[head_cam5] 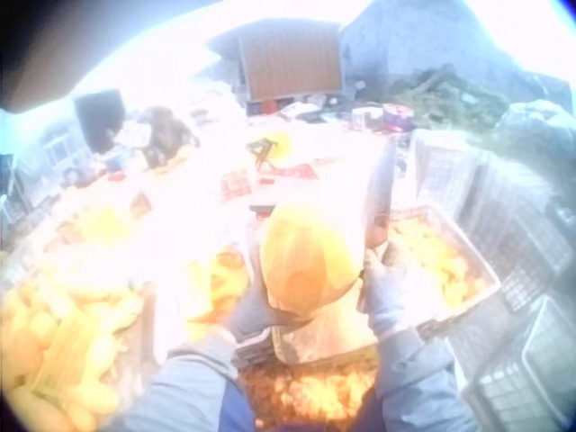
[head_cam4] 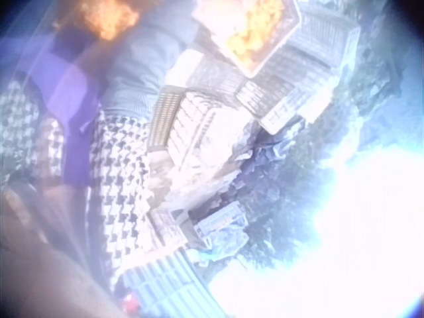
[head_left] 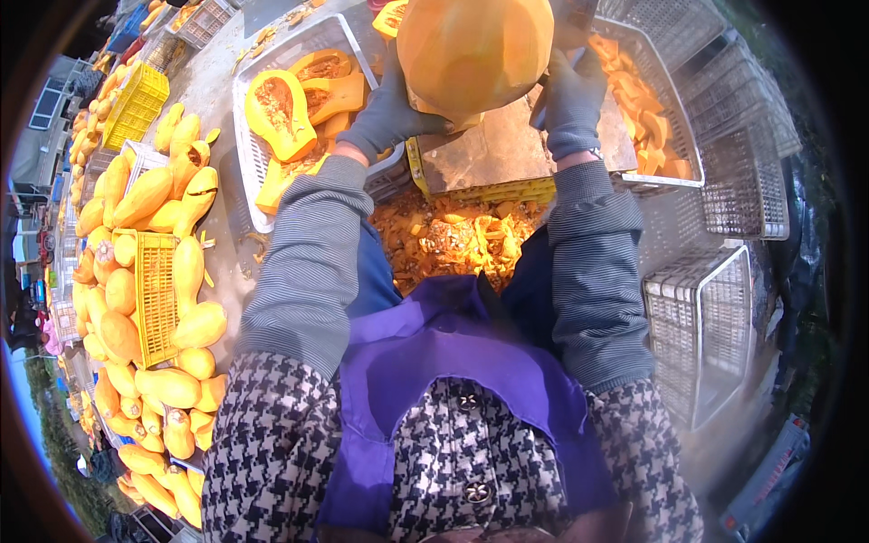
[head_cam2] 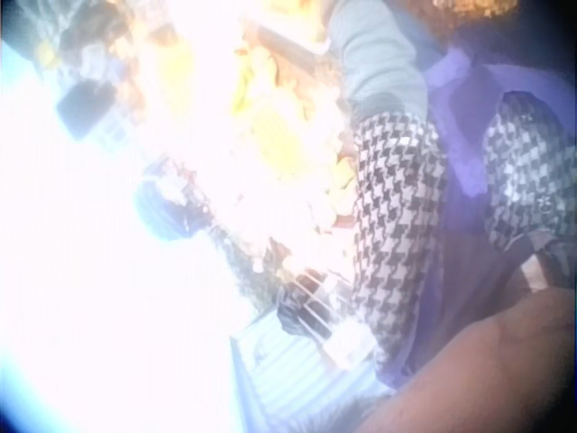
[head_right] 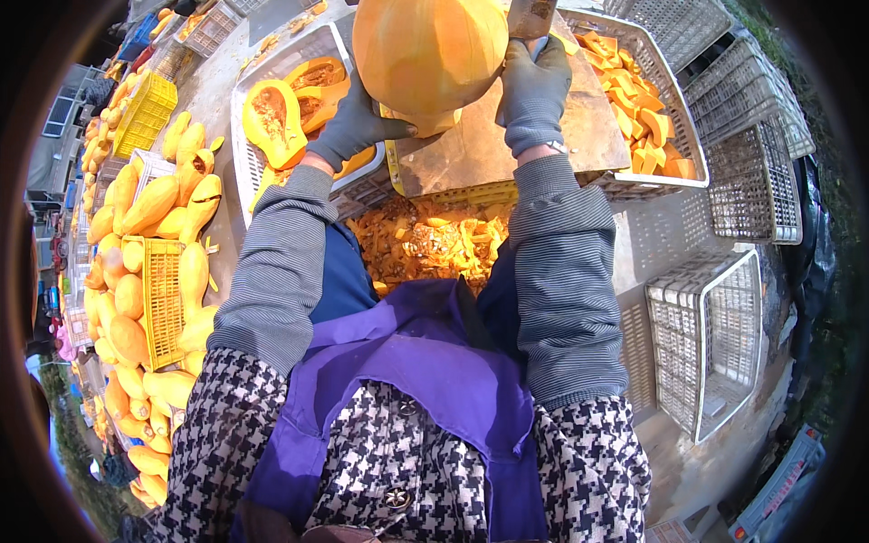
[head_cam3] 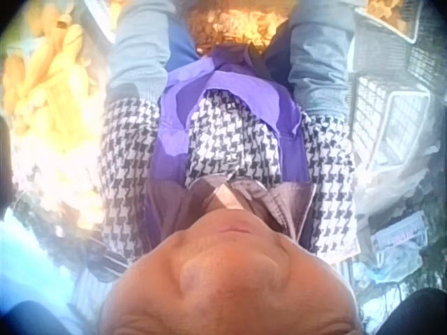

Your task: The person sits on the ground and uses a large knife to peel and cut papayas on a wooden board. They remove the skin, split the fruit, scoop out seeds, and place the cut pieces into a white basket.

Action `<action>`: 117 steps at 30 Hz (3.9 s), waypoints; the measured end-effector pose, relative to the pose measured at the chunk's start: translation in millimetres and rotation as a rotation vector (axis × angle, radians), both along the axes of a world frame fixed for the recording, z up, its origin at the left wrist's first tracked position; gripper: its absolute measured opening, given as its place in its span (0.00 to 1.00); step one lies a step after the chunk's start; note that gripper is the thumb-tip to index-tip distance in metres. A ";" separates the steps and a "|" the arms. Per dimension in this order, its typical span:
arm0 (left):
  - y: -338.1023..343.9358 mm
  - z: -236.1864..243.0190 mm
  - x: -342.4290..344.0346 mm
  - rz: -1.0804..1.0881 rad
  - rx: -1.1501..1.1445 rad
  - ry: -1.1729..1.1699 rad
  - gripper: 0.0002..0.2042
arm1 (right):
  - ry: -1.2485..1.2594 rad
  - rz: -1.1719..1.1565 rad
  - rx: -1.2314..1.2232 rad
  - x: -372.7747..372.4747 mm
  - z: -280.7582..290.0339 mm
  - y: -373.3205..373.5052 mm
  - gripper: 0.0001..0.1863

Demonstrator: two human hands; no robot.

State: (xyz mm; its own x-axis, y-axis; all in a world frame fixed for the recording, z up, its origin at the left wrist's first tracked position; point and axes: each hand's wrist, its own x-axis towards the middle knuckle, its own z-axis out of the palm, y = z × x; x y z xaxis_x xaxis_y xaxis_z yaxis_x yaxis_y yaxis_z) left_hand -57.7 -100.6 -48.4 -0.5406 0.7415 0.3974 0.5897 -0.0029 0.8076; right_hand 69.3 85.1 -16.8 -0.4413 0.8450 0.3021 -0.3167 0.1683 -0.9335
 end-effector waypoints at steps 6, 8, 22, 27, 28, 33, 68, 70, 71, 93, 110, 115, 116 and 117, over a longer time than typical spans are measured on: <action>32.6 -53.8 -22.0 0.128 -0.424 0.025 0.50 | 0.027 0.021 0.044 -7.9 0.8 -2.4 0.09; 42.5 -61.5 -24.0 0.115 -0.410 0.253 0.52 | 0.011 0.035 -0.027 -10.4 7.1 0.2 0.09; 35.6 -53.3 -47.3 0.062 -0.317 -0.033 0.33 | -0.555 -0.296 0.824 -68.6 15.9 20.6 0.16; 33.3 -56.1 -21.1 0.113 -0.388 -0.094 0.31 | -0.274 -0.163 0.441 -58.1 24.6 21.6 0.19; 32.2 -58.4 -14.2 0.125 -0.341 -0.106 0.31 | -0.339 -0.197 0.622 -51.0 26.0 21.6 0.19; 16.9 -30.4 11.8 -0.018 -0.220 -0.502 0.29 | -0.246 -0.025 0.238 -6.6 14.6 27.4 0.19; 47.5 91.9 28.0 0.144 0.151 -0.009 0.43 | -0.748 0.377 0.383 137.9 180.3 -15.0 0.16; 47.1 90.3 28.8 0.234 0.081 0.004 0.46 | -0.760 0.395 0.424 135.5 184.8 -18.7 0.14; 46.9 89.8 29.4 0.232 0.112 0.021 0.47 | -0.764 0.388 0.445 134.7 187.2 -19.9 0.12; 42.4 100.2 35.5 0.329 -0.002 0.192 0.48 | -1.091 0.495 0.649 54.8 108.7 -24.8 0.13; 28.5 139.9 20.7 0.338 0.203 0.652 0.28 | -1.285 0.701 0.642 9.9 186.4 -31.4 0.12; 26.3 141.6 -3.6 0.285 0.245 0.606 0.30 | -1.199 0.464 0.670 15.1 98.5 -43.7 0.16; 25.4 142.9 -5.1 0.249 0.255 0.587 0.29 | -1.170 0.367 0.696 14.4 82.9 -44.4 0.09; 24.7 144.2 -5.7 0.211 0.265 0.565 0.29 | -1.133 0.395 0.699 16.7 77.7 -41.2 0.08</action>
